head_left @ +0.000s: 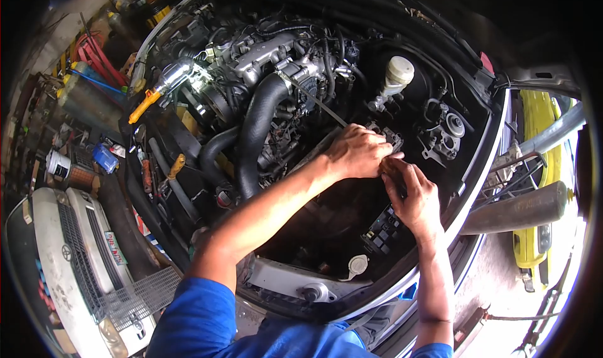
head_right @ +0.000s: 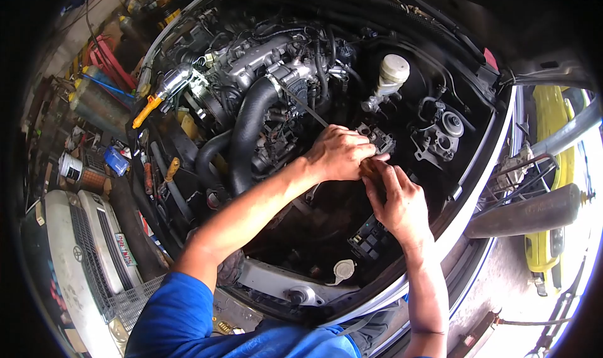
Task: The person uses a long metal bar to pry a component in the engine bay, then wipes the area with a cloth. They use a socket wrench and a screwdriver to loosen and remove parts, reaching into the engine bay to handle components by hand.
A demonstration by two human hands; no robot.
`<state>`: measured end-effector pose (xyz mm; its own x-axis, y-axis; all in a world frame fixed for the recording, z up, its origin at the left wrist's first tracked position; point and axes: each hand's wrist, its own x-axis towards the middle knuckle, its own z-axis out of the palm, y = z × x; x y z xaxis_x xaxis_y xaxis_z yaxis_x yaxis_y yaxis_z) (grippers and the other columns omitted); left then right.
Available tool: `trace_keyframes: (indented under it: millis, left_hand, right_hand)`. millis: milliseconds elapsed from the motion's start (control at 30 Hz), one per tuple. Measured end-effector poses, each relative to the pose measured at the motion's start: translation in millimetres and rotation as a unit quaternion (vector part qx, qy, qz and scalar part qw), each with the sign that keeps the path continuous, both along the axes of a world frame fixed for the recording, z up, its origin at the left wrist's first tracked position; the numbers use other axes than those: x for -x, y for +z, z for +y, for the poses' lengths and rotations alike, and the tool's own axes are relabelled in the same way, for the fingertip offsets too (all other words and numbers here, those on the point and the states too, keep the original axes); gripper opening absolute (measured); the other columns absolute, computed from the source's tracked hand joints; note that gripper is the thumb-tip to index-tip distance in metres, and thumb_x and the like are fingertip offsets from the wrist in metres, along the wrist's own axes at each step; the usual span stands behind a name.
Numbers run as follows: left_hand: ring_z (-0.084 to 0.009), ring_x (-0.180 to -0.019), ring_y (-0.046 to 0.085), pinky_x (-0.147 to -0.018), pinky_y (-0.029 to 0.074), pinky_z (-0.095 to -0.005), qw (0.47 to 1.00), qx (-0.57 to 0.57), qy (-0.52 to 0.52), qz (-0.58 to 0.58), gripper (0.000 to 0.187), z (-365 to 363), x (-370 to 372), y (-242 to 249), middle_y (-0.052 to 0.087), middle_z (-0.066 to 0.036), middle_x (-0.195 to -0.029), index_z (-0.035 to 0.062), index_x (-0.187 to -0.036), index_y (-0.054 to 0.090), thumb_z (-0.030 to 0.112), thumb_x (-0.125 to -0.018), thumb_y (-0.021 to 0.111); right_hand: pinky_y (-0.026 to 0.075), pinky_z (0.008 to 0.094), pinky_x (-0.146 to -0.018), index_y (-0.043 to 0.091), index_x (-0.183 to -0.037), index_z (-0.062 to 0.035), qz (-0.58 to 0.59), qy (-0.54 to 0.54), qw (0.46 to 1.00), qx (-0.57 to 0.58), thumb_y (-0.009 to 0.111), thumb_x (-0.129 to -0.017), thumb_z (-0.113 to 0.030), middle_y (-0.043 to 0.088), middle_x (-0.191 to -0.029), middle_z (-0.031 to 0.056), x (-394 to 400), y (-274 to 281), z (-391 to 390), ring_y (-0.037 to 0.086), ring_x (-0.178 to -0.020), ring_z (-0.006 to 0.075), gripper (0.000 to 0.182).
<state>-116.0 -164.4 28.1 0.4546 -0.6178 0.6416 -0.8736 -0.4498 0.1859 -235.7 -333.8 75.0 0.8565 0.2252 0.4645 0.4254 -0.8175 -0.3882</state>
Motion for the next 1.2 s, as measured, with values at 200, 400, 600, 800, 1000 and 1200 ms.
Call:
trace_keyframes:
  millis: [200,400,600,800,1000,1200]
  left_hand:
    - [-0.0240,-0.069,0.075,-0.066,0.057,-0.0400,0.996,-0.057,-0.047,0.056,0.016,2,-8,2,0.074,-0.004,-0.071,0.0171,-0.080,0.074,0.029,-0.072,0.081]
    - [-0.0290,-0.068,0.075,-0.064,0.059,-0.0422,0.976,-0.183,-0.065,0.102,0.019,4,-10,28,0.074,-0.011,-0.070,0.0132,-0.076,0.076,0.031,-0.071,0.077]
    - [-0.0372,-0.073,0.075,-0.070,0.061,-0.0491,0.944,-0.280,-0.088,0.154,0.020,-1,-19,50,0.073,-0.019,-0.073,0.0062,-0.074,0.076,0.025,-0.069,0.072]
    - [-0.0351,-0.087,0.075,-0.077,0.058,-0.0471,0.975,-0.101,-0.124,0.155,0.032,15,-7,54,0.075,-0.014,-0.090,0.0064,-0.098,0.073,0.035,-0.085,0.080]
    - [-0.0357,-0.093,0.073,-0.079,0.057,-0.0461,0.961,-0.107,-0.145,0.208,0.040,25,-6,64,0.073,-0.014,-0.094,0.0051,-0.102,0.069,0.042,-0.090,0.079]
    - [-0.0311,-0.103,0.067,-0.093,0.049,-0.0451,0.973,-0.116,-0.119,0.161,0.045,27,0,72,0.068,-0.010,-0.102,0.0065,-0.105,0.071,0.046,-0.086,0.081]
  right_hand:
    - [0.062,0.0358,-0.071,0.068,-0.115,-0.0005,0.020,0.001,0.998,-0.067,0.078,-0.090,-0.009,0.075,-0.096,0.0137,-1,2,4,0.078,-0.084,0.0302,0.028]
    - [0.058,0.0305,-0.070,0.068,-0.114,0.0013,0.097,-0.041,0.980,-0.172,0.079,-0.091,-0.010,0.076,-0.089,0.0146,3,-3,9,0.076,-0.077,0.0209,0.028]
    - [0.054,0.0294,-0.074,0.069,-0.108,0.0023,0.159,-0.072,0.948,-0.266,0.076,-0.094,-0.016,0.077,-0.088,0.0142,0,7,8,0.070,-0.078,0.0129,0.024]
    - [0.049,0.0293,-0.060,0.071,-0.105,0.0011,0.124,-0.043,0.949,-0.285,0.067,-0.102,-0.018,0.069,-0.072,0.0102,-6,12,0,0.059,-0.062,0.0095,0.020]
    - [0.052,0.0362,-0.064,0.074,-0.113,-0.0029,-0.055,-0.006,0.992,-0.112,0.073,-0.093,-0.009,0.063,-0.083,0.0118,4,13,-3,0.066,-0.069,0.0290,0.021]
    - [0.053,0.0358,-0.062,0.071,-0.120,-0.0005,0.064,0.030,0.959,-0.275,0.073,-0.097,-0.015,0.070,-0.094,0.0096,5,21,-8,0.064,-0.067,0.0197,0.027]
